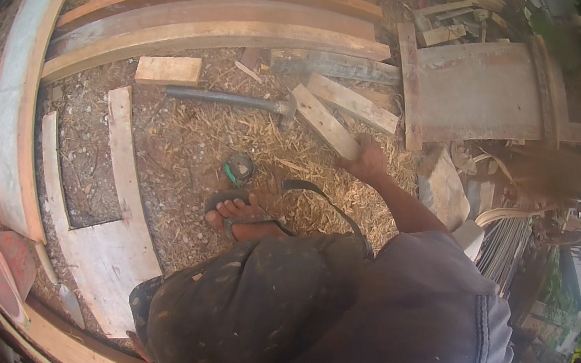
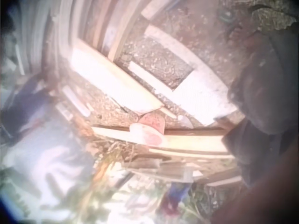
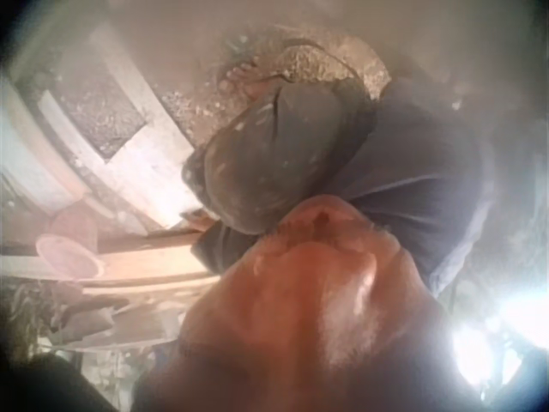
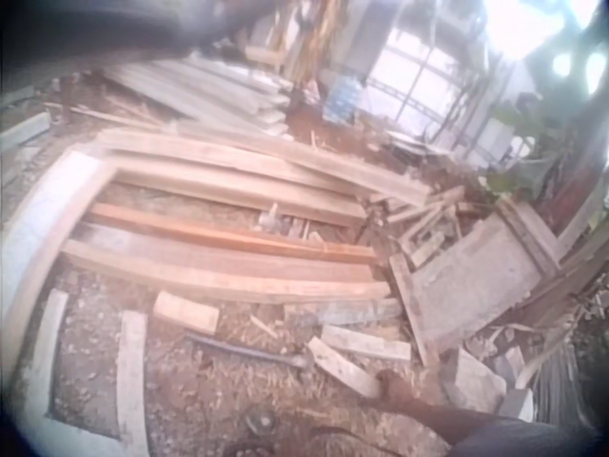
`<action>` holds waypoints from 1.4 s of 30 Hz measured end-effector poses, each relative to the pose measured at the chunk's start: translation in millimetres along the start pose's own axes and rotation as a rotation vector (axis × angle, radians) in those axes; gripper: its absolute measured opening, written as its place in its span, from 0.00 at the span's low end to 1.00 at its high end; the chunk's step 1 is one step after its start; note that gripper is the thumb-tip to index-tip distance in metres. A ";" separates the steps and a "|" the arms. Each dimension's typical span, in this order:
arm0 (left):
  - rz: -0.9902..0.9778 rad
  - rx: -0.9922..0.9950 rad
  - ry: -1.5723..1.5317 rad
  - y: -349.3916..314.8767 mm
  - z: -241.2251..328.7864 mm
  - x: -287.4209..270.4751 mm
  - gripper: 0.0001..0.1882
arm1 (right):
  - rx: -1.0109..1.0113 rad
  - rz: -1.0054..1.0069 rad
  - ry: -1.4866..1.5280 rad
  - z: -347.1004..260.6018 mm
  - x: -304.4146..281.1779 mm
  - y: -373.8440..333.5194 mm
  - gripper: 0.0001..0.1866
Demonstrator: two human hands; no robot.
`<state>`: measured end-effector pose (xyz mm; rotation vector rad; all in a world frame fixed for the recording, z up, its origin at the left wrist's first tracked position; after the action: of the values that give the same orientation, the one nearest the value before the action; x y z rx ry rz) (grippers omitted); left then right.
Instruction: The person assembles wooden planks by aligning them, hammering nails to join them, and then uses an angle grinder to cut a larger curved wooden piece. The person handles nails, a hammer, and the angle grinder to complete the assembly and cutting steps.
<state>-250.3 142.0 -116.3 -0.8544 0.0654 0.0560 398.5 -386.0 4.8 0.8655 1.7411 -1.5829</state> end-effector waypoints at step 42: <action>0.062 0.251 0.133 -33.8 22.8 39.3 0.23 | -0.740 -0.514 0.598 -177.9 -58.3 -1.8 0.32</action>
<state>-207.9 138.0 -79.2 -0.6044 0.2191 0.0484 428.3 -212.2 68.0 0.5512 2.8835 -0.8069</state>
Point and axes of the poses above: each hand's wrist, its own y-axis towards the middle knuckle, its own x-axis out of the palm, z = x × y, the point moved 4 cm from there along y, towards the middle knuckle, and after that the axes turned 13 degrees about -z, right-handed, at the moved point
